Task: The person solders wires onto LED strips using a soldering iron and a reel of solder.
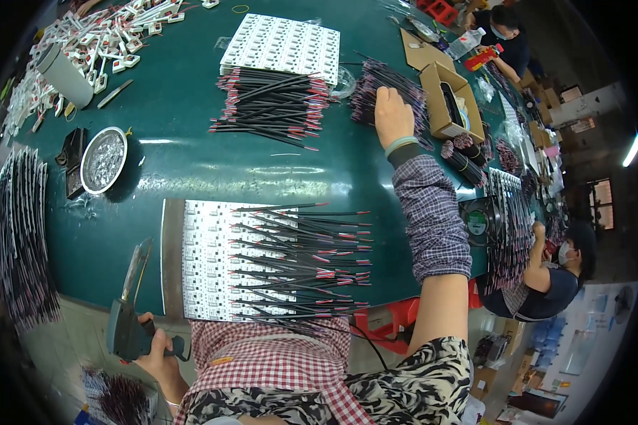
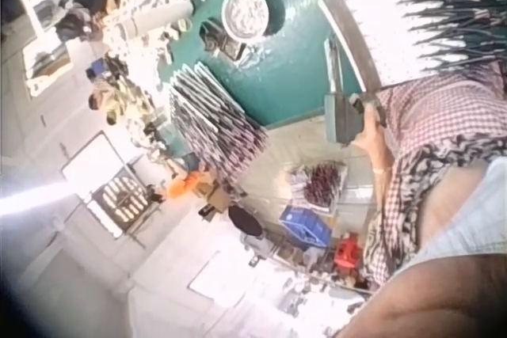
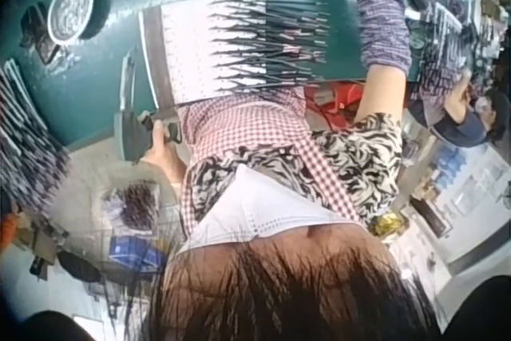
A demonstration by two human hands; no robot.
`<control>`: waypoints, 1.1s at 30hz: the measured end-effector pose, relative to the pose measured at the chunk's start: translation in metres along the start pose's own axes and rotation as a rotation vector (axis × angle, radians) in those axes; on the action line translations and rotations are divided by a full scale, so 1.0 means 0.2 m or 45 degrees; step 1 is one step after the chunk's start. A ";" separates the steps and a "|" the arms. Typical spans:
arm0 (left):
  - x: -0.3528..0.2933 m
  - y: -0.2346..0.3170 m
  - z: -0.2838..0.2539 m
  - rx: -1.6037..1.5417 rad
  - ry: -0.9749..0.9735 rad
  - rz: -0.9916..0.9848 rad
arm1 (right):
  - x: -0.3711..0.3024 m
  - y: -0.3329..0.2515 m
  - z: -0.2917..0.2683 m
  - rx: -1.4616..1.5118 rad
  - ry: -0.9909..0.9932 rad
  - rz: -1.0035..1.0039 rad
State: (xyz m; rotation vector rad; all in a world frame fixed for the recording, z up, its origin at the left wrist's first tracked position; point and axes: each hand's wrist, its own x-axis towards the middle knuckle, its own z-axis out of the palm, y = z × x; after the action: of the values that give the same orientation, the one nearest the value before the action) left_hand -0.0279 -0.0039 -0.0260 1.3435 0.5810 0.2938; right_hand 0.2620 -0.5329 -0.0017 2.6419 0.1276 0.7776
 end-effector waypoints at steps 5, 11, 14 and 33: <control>0.00 0.00 -0.03 0.016 -0.034 0.017 | 0.09 -0.01 -0.16 -0.076 -0.017 -0.201; 0.01 0.03 0.00 0.031 0.036 0.032 | -0.06 -0.02 0.01 0.179 -0.237 -0.150; 0.03 0.05 0.00 0.047 0.058 0.040 | -0.12 -0.04 -0.02 0.432 -0.120 -0.082; 0.14 0.20 0.09 0.392 0.179 -0.049 | 0.67 0.56 0.72 0.378 -1.031 0.484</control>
State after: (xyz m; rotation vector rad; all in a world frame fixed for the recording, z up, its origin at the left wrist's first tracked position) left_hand 0.0104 0.0035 0.0084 1.6144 0.7934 0.2764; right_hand 0.4493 -0.6581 -0.0034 3.0783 -0.5235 -0.2879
